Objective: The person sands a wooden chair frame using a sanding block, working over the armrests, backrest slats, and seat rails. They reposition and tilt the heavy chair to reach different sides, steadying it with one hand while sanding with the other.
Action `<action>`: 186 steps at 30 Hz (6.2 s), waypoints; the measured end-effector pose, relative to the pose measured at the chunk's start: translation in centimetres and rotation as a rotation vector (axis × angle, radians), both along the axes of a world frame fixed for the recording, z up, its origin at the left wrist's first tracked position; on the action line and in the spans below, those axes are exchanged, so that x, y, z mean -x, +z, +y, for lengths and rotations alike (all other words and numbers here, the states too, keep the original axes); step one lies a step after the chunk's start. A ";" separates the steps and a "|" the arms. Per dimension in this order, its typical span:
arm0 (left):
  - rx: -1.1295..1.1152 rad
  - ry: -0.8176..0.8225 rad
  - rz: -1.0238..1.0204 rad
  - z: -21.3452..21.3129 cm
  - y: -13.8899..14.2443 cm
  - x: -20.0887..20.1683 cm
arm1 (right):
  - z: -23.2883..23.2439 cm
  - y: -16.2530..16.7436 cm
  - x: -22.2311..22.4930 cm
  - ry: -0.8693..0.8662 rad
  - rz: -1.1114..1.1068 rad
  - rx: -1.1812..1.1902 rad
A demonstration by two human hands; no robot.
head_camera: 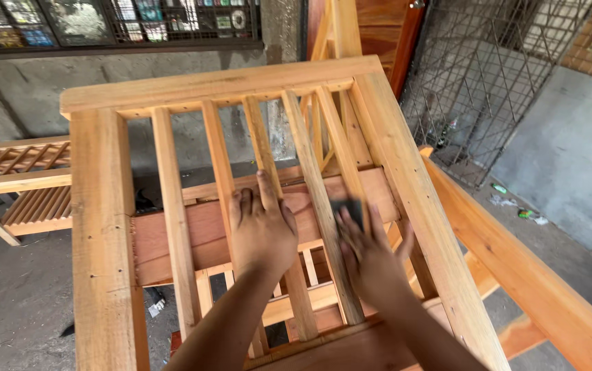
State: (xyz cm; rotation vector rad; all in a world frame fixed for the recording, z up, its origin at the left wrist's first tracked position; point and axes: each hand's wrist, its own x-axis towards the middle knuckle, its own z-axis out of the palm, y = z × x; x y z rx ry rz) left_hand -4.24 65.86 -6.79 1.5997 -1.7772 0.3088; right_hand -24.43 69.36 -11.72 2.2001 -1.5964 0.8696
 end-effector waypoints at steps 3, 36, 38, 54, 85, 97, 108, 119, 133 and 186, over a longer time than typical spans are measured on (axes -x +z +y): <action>0.055 0.033 -0.028 -0.2 0.2 0.1 | -0.3 -0.6 0.8 -0.013 0.039 -0.041; -0.004 0.051 -0.059 -0.5 0.0 0.1 | -6.6 2.8 -1.2 -0.049 0.052 0.013; 0.012 0.049 -0.066 -0.2 -0.1 0.1 | -7.4 3.7 -1.6 -0.054 -0.005 -0.113; -0.013 0.050 -0.119 0.4 0.6 -0.1 | -5.6 4.0 -3.2 -0.170 -0.018 -0.145; 0.093 0.005 -0.059 0.3 -0.2 0.1 | 0.3 0.9 -0.6 -0.028 0.018 -0.054; 0.062 0.018 -0.041 0.1 -0.7 0.3 | -3.7 3.1 -1.6 -0.106 0.113 -0.111; 0.028 0.028 -0.039 0.2 0.0 0.4 | -7.3 4.2 -2.2 -0.130 -0.032 -0.232; 0.042 0.031 -0.055 -0.2 -0.4 0.4 | -3.6 2.0 -1.6 -0.116 0.064 0.035; 0.023 0.012 -0.027 -0.1 -0.6 0.3 | -4.5 3.0 -2.2 -0.184 0.029 -0.197; 0.108 0.043 -0.133 0.7 -0.8 0.6 | 2.2 0.7 -1.5 -0.163 -0.004 -0.146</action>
